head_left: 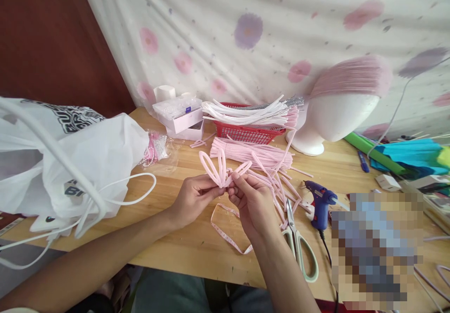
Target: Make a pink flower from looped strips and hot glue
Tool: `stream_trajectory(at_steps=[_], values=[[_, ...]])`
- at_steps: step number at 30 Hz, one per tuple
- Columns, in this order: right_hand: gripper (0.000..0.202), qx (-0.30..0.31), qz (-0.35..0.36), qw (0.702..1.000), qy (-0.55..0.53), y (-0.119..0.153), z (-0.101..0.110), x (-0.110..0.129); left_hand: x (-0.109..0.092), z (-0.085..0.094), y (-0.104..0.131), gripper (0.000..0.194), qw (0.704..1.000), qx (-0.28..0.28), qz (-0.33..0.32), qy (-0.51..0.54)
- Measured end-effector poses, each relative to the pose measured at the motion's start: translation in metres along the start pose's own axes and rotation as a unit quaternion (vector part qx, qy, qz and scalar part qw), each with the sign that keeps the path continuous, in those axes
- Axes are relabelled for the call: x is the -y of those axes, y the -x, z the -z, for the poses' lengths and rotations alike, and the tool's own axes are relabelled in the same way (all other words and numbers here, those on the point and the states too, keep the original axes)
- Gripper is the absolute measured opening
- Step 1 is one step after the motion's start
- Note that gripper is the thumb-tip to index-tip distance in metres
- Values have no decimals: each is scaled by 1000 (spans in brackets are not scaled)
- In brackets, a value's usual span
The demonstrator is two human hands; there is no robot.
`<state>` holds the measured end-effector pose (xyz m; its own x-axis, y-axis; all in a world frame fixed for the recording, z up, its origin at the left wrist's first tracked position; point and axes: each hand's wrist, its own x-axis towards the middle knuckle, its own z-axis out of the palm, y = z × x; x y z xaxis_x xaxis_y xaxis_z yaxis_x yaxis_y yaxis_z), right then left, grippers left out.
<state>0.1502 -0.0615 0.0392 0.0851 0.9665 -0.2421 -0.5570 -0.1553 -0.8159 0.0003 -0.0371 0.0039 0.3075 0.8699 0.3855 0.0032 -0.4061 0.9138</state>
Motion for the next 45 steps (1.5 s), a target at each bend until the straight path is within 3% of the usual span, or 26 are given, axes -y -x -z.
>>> stream_trajectory(at_steps=[15, 18, 20, 23, 27, 30, 34, 45], values=[[32, 14, -10, 1000, -9, 0, -2, -2, 2, 2, -1, 16, 996, -16, -65, -62], [30, 16, 22, 999, 23, 1, 0, -7, 1, 2, 0, 15, 996, -22, -63, -63], [30, 2, 81, 993, 83, 5, 2, -14, 1, 2, 0, 14, 996, -29, -54, -64], [31, -59, 231, 944, 230, 12, 3, -27, 0, 2, 0, 15, 996, -36, -45, -63], [26, -133, 415, 794, 425, 17, 0, -42, -2, 3, 1, 20, 996, -40, -52, -58], [15, -154, 478, 730, 463, 14, -4, -46, -3, 4, 1, 20, 994, -58, -53, -79], [6, -142, 507, 708, 471, 11, -8, -48, -4, 3, 1, 18, 991, -76, -60, -94], [6, -132, 514, 705, 471, 14, -12, -50, -5, 0, 3, 25, 989, -87, -70, -99]])
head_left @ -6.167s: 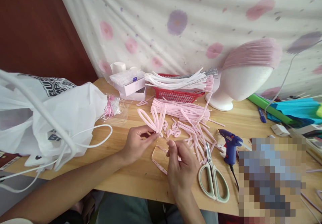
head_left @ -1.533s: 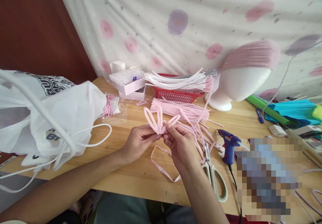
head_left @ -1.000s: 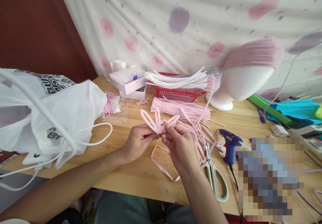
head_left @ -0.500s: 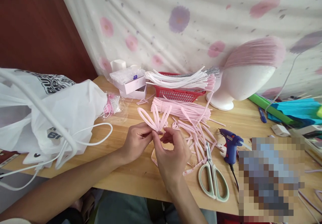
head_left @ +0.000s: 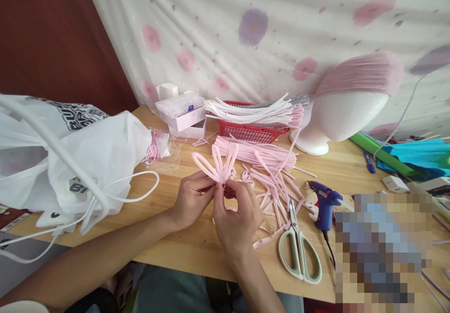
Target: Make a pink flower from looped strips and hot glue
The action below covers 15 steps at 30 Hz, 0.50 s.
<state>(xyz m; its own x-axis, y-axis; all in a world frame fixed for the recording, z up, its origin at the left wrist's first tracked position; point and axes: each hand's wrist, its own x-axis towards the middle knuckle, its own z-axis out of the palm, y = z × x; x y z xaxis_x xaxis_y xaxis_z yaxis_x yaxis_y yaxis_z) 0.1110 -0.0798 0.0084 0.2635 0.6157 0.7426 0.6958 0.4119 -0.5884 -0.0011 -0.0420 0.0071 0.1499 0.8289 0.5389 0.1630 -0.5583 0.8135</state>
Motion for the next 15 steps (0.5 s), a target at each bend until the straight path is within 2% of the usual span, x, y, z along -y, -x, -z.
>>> stream_trajectory(at_steps=[9, 15], values=[[3, -9, 2, 1000, 8, 0, 2, -1, 0, -1, 0, 28, 1000, -18, -3, -9], [9, -7, 17, 1000, -4, 0, 1, -2, 3, -2, 2, 29, 1000, 7, 11, 5]])
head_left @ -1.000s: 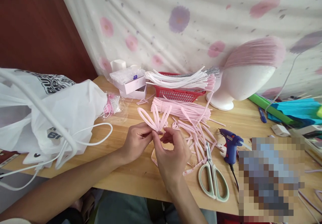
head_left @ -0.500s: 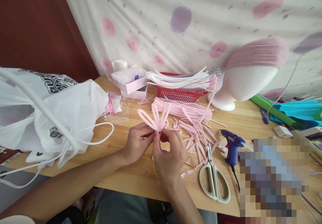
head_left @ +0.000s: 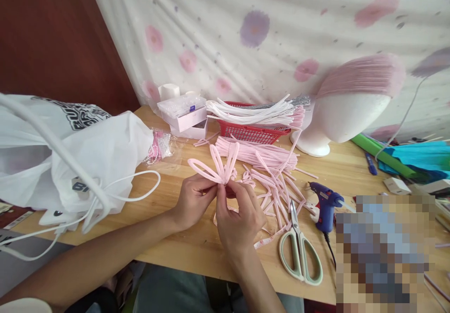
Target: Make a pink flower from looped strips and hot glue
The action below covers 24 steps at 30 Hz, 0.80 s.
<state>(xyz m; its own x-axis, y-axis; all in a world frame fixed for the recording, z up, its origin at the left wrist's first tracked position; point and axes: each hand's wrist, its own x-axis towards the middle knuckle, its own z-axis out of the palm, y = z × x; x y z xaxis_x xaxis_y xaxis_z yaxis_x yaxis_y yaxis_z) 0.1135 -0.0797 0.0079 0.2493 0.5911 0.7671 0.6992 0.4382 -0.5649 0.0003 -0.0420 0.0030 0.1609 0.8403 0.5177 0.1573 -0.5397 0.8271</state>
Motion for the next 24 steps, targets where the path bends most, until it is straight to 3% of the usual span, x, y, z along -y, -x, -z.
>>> stream_trajectory(at_steps=[24], values=[[11, -2, 21, 1000, -14, 0, 2, -5, 0, -1, 1, 30, 999, -4, -28, -26]])
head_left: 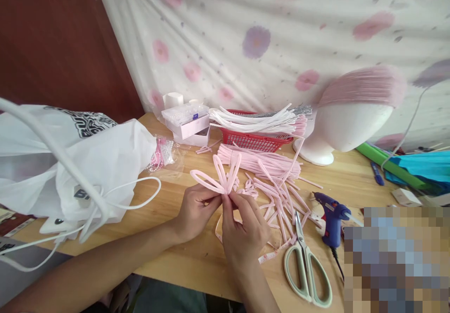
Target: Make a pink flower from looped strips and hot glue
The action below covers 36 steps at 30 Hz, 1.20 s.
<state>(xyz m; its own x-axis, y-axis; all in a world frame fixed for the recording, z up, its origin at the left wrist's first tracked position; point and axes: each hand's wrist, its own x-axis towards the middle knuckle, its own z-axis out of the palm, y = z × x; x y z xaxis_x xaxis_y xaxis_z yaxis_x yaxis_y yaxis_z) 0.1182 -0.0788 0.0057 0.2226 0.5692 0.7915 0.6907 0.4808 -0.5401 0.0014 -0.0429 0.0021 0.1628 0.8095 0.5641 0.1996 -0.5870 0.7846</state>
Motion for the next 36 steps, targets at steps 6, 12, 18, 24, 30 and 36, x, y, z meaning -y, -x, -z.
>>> stream_trajectory(at_steps=[6, 12, 18, 24, 30, 36], values=[[5, -7, -14, 1000, 8, 0, 1, -2, -3, 0, -3, 29, 1000, -10, 1, 18], [3, -9, -10, 1000, 14, 0, 1, -1, -5, 1, -4, 30, 999, -3, 14, 29], [6, -12, -2, 1000, 13, 1, 0, -1, -7, 1, -5, 27, 999, 8, 9, 33], [8, 0, -7, 1000, -3, 2, 1, -3, -4, 1, -3, 27, 1000, 4, -4, 10], [12, 5, 18, 1000, -17, 1, 1, -3, 0, 1, -2, 25, 999, 14, -23, 28], [13, 3, 23, 999, -22, 1, 2, -3, 2, 1, -1, 24, 999, 21, -35, 13]])
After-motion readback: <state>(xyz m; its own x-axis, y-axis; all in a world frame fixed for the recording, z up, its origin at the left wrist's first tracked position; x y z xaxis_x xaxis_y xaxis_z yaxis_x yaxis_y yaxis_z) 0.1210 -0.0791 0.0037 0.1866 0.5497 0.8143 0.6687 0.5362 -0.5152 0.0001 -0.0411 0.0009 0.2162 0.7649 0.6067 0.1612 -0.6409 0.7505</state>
